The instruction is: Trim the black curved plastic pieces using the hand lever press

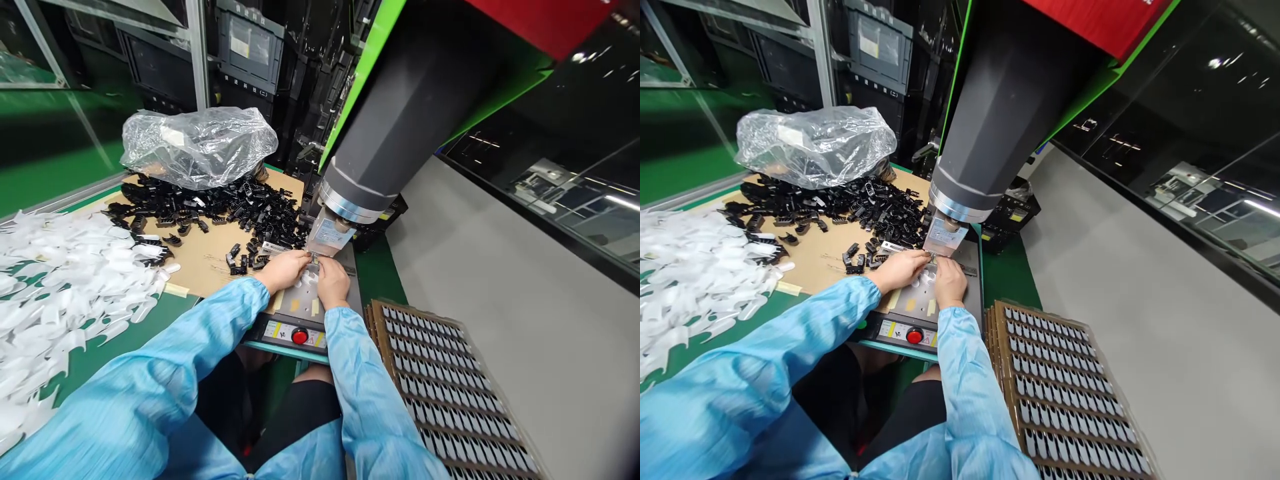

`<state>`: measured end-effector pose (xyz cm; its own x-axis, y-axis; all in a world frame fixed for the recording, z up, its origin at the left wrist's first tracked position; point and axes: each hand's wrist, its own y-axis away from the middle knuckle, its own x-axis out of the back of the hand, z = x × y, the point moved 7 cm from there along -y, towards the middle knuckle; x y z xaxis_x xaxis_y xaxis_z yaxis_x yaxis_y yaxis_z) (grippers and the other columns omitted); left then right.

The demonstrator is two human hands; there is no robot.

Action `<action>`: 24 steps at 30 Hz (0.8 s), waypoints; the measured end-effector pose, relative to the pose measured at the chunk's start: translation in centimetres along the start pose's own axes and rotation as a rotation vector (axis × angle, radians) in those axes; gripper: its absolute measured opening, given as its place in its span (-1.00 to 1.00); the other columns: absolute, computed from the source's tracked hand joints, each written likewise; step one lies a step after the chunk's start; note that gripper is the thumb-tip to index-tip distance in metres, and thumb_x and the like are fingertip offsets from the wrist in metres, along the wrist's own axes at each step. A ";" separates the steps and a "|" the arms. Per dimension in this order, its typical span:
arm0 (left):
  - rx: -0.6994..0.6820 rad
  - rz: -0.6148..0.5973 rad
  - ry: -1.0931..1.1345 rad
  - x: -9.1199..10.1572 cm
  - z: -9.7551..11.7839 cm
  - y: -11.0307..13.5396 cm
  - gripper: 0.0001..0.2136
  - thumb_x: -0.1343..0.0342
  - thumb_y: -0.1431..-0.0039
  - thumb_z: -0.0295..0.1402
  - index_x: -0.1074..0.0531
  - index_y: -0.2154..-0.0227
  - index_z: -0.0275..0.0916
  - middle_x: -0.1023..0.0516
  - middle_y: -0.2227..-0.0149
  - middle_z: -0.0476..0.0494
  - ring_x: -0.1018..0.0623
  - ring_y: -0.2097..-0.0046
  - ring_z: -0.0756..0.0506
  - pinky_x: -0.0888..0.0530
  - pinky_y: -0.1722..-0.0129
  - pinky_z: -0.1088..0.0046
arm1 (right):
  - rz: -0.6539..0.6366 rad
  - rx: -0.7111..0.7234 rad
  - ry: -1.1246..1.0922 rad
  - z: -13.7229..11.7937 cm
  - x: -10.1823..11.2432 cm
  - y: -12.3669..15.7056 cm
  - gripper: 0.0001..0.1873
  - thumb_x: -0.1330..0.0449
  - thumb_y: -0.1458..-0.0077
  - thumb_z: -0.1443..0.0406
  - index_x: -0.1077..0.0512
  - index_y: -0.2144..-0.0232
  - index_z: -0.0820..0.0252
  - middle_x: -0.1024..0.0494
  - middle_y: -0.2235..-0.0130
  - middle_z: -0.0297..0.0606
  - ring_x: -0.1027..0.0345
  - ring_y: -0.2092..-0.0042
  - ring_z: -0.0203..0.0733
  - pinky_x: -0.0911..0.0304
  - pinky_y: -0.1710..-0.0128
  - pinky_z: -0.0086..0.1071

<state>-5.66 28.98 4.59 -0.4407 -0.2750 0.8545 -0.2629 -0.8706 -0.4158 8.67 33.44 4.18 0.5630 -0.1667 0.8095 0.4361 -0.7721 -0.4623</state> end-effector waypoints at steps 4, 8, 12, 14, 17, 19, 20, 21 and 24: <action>0.011 -0.003 -0.085 0.2 0.6 0.2 -0.60 -0.02 -0.45 -0.38 -0.50 -0.26 -0.29 -0.55 -0.29 -0.35 -0.47 -0.36 -0.30 -0.38 -0.39 0.04 | -0.061 0.035 0.029 -0.5 -1.3 0.6 -0.52 0.07 -0.43 0.29 -0.49 -0.22 0.11 -0.57 -0.26 -0.13 -0.35 -0.32 -0.02 -0.26 -0.38 -0.11; 0.093 -0.029 -0.133 0.1 1.1 0.0 -0.57 -0.01 -0.46 -0.31 -0.47 -0.29 -0.26 -0.51 -0.33 -0.33 -0.35 -0.44 -0.38 -0.29 -0.43 -0.10 | -0.117 0.067 0.062 -0.7 -1.7 0.9 -0.43 0.01 -0.39 0.27 -0.31 -0.39 0.18 -0.40 -0.40 -0.06 -0.14 -0.45 0.13 -0.07 -0.49 0.12; 0.110 -0.087 -0.157 0.8 1.6 0.4 -0.51 -0.06 -0.42 -0.26 -0.41 -0.35 -0.27 -0.43 -0.40 -0.34 -0.26 -0.48 -0.42 -0.20 -0.45 -0.18 | -0.140 0.088 0.079 -0.8 -1.0 0.6 -0.41 -0.10 -0.32 0.26 -0.32 -0.37 0.10 -0.39 -0.40 -0.07 -0.08 -0.44 0.23 -0.02 -0.47 0.25; 0.124 -0.090 -0.168 2.2 1.0 1.3 -0.50 -0.09 -0.39 -0.24 -0.41 -0.33 -0.26 -0.42 -0.40 -0.34 -0.29 -0.46 -0.41 -0.24 -0.43 -0.13 | -0.129 0.083 0.081 -1.1 -0.5 0.6 -0.41 -0.13 -0.29 0.27 -0.34 -0.35 0.09 -0.40 -0.37 -0.05 -0.09 -0.42 0.24 -0.05 -0.44 0.26; 0.206 -0.044 -0.202 5.6 -1.4 3.8 -0.61 -0.10 -0.38 -0.24 -0.51 -0.17 -0.29 -0.54 -0.24 -0.42 -0.46 -0.29 -0.39 -0.41 -0.26 -0.02 | -0.100 0.080 0.066 -3.0 -0.3 1.0 -0.44 -0.07 -0.32 0.29 -0.35 -0.33 0.13 -0.42 -0.31 0.01 -0.12 -0.36 0.21 -0.11 -0.39 0.20; 0.294 -0.037 -0.233 7.8 -3.7 5.9 -0.71 -0.12 -0.35 -0.24 -0.55 -0.01 -0.28 -0.60 -0.07 -0.44 -0.53 -0.14 -0.39 -0.47 -0.14 0.00 | -0.112 0.120 0.038 -5.4 -1.1 1.1 -0.47 -0.05 -0.34 0.29 -0.36 -0.32 0.11 -0.44 -0.28 -0.02 -0.15 -0.32 0.15 -0.13 -0.38 0.13; 0.330 -0.054 -0.244 8.7 -4.9 6.8 -0.75 -0.14 -0.33 -0.25 -0.56 0.06 -0.26 -0.61 0.00 -0.42 -0.55 -0.09 -0.38 -0.48 -0.11 0.01 | -0.131 0.153 0.020 -6.9 -1.7 1.1 -0.47 -0.07 -0.34 0.28 -0.37 -0.32 0.08 -0.44 -0.28 -0.05 -0.17 -0.31 0.13 -0.14 -0.38 0.09; 0.350 -0.086 -0.248 9.3 -5.8 7.7 -0.79 -0.17 -0.30 -0.26 -0.56 0.11 -0.24 -0.62 0.05 -0.39 -0.57 -0.04 -0.37 -0.49 -0.09 0.02 | -0.156 0.191 0.004 -8.4 -2.5 1.0 -0.47 -0.09 -0.34 0.28 -0.37 -0.32 0.05 -0.44 -0.28 -0.08 -0.17 -0.30 0.11 -0.14 -0.37 0.06; 0.345 -0.220 -0.244 9.9 -7.3 9.6 -0.85 -0.25 -0.21 -0.29 -0.57 0.20 -0.20 -0.62 0.15 -0.32 -0.62 0.06 -0.34 -0.53 -0.01 0.10 | -0.226 0.284 -0.031 -12.2 -4.6 0.7 -0.46 -0.17 -0.29 0.31 -0.40 -0.29 -0.04 -0.43 -0.29 -0.14 -0.17 -0.29 0.08 -0.17 -0.35 0.01</action>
<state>-18.79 20.88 6.81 -0.1809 -0.1209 0.9760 -0.0089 -0.9922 -0.1245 -2.25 26.20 4.54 0.4494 0.0108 0.8933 0.7271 -0.5853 -0.3588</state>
